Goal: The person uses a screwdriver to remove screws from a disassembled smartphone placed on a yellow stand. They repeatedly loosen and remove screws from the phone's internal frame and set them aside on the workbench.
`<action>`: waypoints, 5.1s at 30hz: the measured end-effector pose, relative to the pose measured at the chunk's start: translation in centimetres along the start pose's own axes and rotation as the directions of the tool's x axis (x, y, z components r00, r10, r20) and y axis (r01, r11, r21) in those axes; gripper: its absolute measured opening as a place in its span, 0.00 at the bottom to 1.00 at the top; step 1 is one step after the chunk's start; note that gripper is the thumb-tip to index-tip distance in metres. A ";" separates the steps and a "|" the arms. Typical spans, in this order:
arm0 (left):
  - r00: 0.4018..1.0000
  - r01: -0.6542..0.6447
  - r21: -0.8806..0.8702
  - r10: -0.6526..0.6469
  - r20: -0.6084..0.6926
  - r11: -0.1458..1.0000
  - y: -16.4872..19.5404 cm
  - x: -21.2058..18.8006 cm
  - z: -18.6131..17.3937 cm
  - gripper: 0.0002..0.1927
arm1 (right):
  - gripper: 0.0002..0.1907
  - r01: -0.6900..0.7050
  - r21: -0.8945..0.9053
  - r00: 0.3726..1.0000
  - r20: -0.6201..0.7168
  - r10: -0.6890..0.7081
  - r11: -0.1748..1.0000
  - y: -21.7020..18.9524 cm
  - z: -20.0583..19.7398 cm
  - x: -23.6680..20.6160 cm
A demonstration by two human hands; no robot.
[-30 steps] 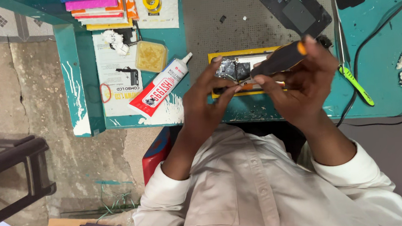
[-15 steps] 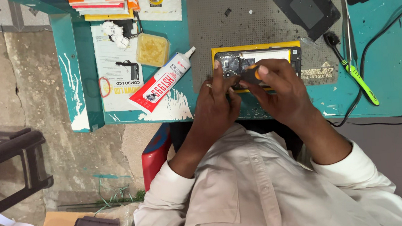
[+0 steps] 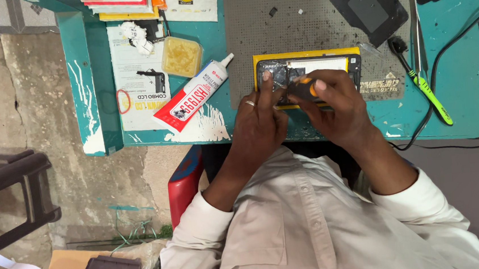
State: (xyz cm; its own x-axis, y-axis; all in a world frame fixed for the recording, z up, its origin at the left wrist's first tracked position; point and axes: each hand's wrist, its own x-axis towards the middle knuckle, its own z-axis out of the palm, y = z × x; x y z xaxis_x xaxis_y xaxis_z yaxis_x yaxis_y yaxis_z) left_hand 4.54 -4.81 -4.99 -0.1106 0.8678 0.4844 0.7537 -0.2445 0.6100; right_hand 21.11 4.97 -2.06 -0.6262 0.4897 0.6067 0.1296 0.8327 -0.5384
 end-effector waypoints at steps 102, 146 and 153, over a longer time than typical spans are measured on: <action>0.981 0.030 0.132 -0.054 0.184 0.991 -2.2 2.6 -2.1 0.22 | 0.24 -0.111 0.071 0.981 0.166 0.098 0.991 -0.3 -1.3 4.4; 0.996 0.004 0.096 -0.013 0.088 0.995 -2.6 2.6 -2.5 0.19 | 0.23 0.080 -0.356 0.993 0.110 -0.043 0.931 -1.9 -1.5 6.8; 0.997 0.006 0.081 -0.012 0.077 0.997 -2.9 2.1 -2.7 0.20 | 0.20 0.026 -0.354 0.978 0.202 0.049 0.935 -2.5 -1.3 7.0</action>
State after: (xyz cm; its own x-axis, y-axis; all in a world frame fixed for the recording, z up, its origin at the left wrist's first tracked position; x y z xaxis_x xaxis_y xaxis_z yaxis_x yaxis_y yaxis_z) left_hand 0.32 -3.46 -4.05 -0.0694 0.9014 0.4274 0.8033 -0.2035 0.5598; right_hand 17.40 6.63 4.27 -0.7615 0.4676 0.4488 0.3771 0.8828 -0.2801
